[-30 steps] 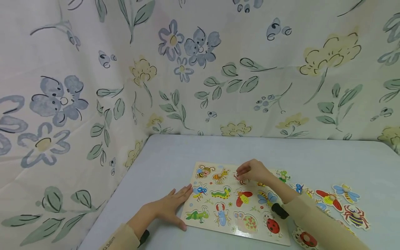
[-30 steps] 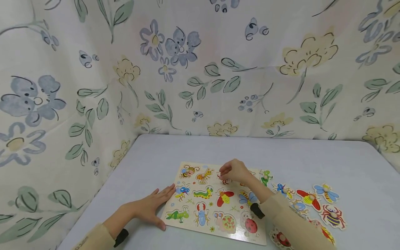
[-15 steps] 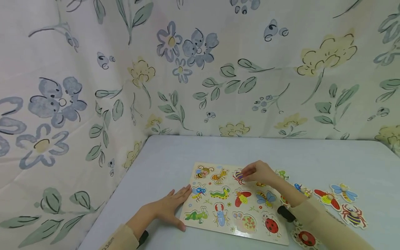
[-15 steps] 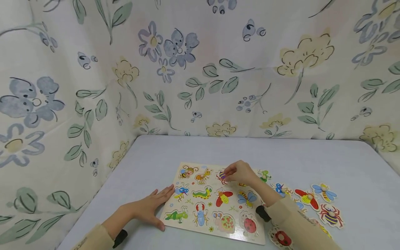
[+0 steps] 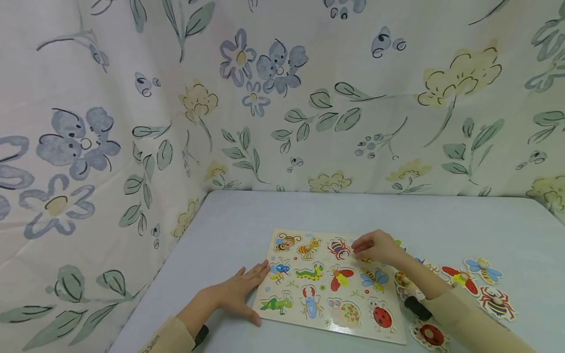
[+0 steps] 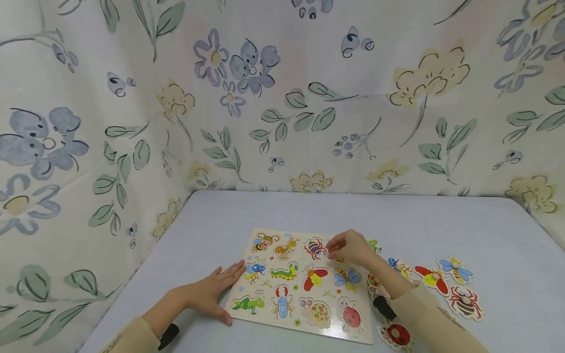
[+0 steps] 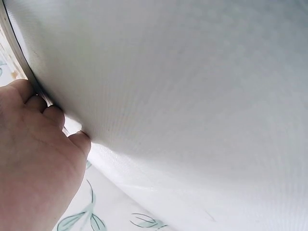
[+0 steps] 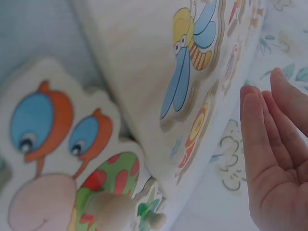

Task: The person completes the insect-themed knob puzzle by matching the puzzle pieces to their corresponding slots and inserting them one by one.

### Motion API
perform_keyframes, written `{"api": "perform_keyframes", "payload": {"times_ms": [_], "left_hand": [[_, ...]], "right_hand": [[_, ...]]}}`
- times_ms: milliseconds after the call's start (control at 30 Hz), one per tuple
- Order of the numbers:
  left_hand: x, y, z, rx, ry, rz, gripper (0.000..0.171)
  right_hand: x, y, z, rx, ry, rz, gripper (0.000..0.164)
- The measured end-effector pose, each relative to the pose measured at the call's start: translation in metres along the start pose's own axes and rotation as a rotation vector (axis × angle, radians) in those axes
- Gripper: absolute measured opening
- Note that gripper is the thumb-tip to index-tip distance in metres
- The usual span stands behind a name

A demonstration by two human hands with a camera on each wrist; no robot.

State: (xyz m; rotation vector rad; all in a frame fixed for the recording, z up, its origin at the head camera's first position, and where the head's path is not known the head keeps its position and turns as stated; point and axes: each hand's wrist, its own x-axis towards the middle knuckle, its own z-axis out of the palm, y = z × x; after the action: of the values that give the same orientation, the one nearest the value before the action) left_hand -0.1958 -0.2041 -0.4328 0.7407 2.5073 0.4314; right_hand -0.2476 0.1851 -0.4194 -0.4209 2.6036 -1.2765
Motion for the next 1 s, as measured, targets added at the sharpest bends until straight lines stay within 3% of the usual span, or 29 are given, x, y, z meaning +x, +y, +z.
{"api": "perform_keyframes", "payload": {"times_ms": [200, 533, 1000], "left_hand": [[0.000, 0.001, 0.000, -0.004, -0.002, 0.007, 0.119], [0.001, -0.002, 0.001, 0.007, 0.003, 0.011, 0.120], [-0.001, -0.001, 0.001, 0.001, 0.009, 0.037, 0.120]], "right_hand": [[-0.011, 0.008, -0.008, 0.004, 0.009, -0.015, 0.020], [-0.032, 0.020, -0.024, -0.038, 0.036, 0.049, 0.023], [-0.061, 0.036, -0.046, -0.092, 0.034, 0.058, 0.027]]}}
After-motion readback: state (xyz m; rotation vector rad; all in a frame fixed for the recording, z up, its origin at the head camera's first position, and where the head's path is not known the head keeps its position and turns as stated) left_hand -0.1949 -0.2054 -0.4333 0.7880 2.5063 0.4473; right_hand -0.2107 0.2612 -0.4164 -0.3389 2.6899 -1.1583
